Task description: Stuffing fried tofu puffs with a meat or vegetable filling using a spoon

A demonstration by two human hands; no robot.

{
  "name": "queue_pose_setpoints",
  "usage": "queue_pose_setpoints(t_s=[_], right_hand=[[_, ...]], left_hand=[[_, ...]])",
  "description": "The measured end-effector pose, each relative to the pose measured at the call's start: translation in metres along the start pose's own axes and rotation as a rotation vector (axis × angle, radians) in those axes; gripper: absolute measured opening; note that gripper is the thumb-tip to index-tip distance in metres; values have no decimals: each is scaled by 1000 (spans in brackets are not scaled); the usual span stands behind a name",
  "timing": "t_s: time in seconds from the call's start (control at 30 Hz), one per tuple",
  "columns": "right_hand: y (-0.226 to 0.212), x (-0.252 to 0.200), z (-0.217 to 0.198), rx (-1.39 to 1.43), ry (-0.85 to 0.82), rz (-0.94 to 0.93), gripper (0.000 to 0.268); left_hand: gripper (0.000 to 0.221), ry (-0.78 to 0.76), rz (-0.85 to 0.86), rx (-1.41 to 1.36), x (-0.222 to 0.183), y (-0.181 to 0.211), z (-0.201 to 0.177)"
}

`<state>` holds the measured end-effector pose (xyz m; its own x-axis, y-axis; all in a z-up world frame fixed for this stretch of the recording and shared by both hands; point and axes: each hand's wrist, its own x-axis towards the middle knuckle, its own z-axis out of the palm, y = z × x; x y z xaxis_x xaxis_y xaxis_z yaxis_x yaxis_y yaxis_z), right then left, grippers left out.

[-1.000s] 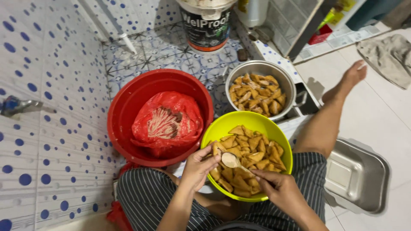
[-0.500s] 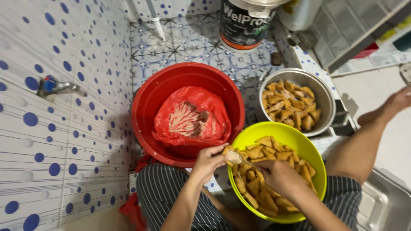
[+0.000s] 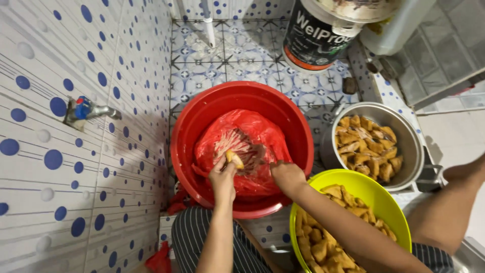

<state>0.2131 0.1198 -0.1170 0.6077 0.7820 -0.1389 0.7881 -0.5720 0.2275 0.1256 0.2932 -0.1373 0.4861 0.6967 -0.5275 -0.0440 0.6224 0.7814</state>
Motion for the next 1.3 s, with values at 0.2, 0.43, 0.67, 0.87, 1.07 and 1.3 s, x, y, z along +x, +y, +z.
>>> queue_pose_setpoints(t_s=[0.2,0.43,0.67,0.87,1.07,1.3], right_hand=[[-7,49,33,-24,-164,-42,23],[-15,61,38,28,-246,-61,24],[-10,48,-14,258,-442,40,27],[7,40,22,875,-450,350,29],[28,11,-3,1556,-278,720,35],[13,-22,-59,1700,-174,727,35]], left_hand=[[67,12,22,27,16,-5,-9],[66,-7,-13,-48,4,10,-5],[65,-25,-7,-42,2,11,-2],[66,-17,1,-65,14,-2,-12],[61,-57,-60,-112,7,6,-7],[49,-167,-133,-82,-3,4,-9]])
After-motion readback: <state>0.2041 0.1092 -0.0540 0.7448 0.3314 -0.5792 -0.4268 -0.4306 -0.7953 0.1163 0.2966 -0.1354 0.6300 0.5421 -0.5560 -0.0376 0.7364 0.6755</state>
